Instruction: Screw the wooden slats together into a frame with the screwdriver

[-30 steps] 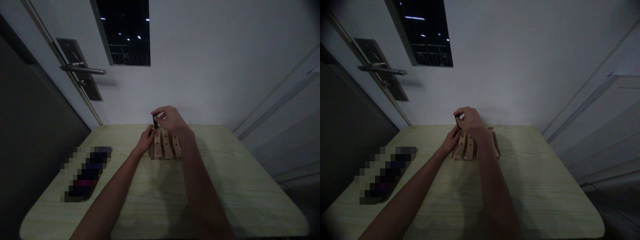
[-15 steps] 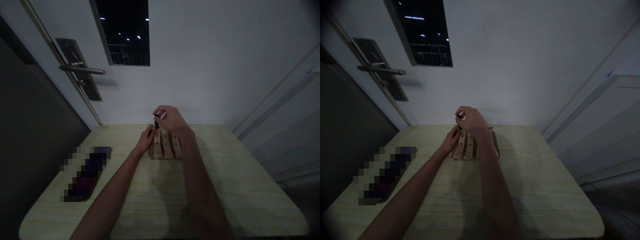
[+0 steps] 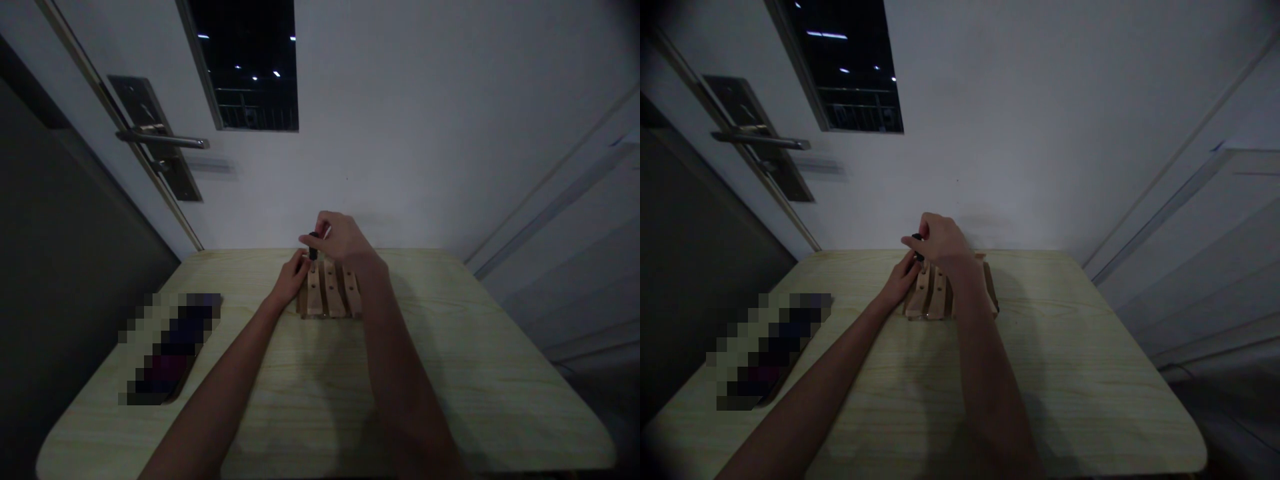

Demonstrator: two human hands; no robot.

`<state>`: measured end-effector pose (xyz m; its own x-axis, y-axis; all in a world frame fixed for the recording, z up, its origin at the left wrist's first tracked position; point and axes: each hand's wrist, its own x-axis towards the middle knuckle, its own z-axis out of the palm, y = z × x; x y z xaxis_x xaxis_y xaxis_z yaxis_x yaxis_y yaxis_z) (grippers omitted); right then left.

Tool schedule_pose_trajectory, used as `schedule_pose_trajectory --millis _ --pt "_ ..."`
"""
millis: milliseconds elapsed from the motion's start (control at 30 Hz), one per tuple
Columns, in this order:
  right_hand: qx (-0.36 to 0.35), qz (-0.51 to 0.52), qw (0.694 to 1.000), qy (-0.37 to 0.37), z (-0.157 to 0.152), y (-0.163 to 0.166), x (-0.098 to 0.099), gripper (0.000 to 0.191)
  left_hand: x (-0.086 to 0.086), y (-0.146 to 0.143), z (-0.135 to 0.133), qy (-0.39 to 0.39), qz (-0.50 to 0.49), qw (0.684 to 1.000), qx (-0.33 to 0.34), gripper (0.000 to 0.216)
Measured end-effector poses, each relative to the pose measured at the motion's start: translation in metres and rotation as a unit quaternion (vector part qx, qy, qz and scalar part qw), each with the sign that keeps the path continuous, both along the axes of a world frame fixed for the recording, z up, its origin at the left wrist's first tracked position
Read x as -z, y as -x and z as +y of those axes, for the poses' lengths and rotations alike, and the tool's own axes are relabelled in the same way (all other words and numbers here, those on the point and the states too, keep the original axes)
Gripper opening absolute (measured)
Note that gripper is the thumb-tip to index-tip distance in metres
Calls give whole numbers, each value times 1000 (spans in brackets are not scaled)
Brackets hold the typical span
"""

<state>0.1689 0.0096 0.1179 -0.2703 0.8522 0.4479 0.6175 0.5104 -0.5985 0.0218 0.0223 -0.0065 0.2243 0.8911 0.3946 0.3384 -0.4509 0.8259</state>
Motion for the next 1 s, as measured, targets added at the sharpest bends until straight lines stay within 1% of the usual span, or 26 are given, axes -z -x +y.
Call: schedule_pose_trajectory --millis 67,233,300,400,567,633,733,867,1000 --pt "-2 9 1000 -8 -1 0 -1 23 -1 0 0 1 8 1000 -5 34" --pt "-77 32 996 -38 2 -1 -1 8 -3 -1 -2 -1 14 1000 0 30" --pt "-88 25 995 -38 4 -1 -1 2 -3 -1 -2 1 14 1000 3 29" --pt "-83 19 996 -33 3 0 -1 4 -4 -1 -3 3 15 1000 -2 28" --pt "-85 14 996 -25 -2 -1 -1 26 -5 -1 -4 7 16 1000 -2 28" --pt "-81 7 996 -26 -3 -2 -1 29 -5 -1 -4 10 18 1000 -2 29" --pt "-66 3 998 -22 -2 -4 -1 27 -5 -1 -3 10 20 1000 -4 29" --pt "-63 7 998 -15 -3 -4 -4 23 -5 -1 -3 8 22 1000 -8 30" --pt "-52 -20 998 -10 -1 -1 -5 11 -4 -1 -3 1 15 1000 -4 31"
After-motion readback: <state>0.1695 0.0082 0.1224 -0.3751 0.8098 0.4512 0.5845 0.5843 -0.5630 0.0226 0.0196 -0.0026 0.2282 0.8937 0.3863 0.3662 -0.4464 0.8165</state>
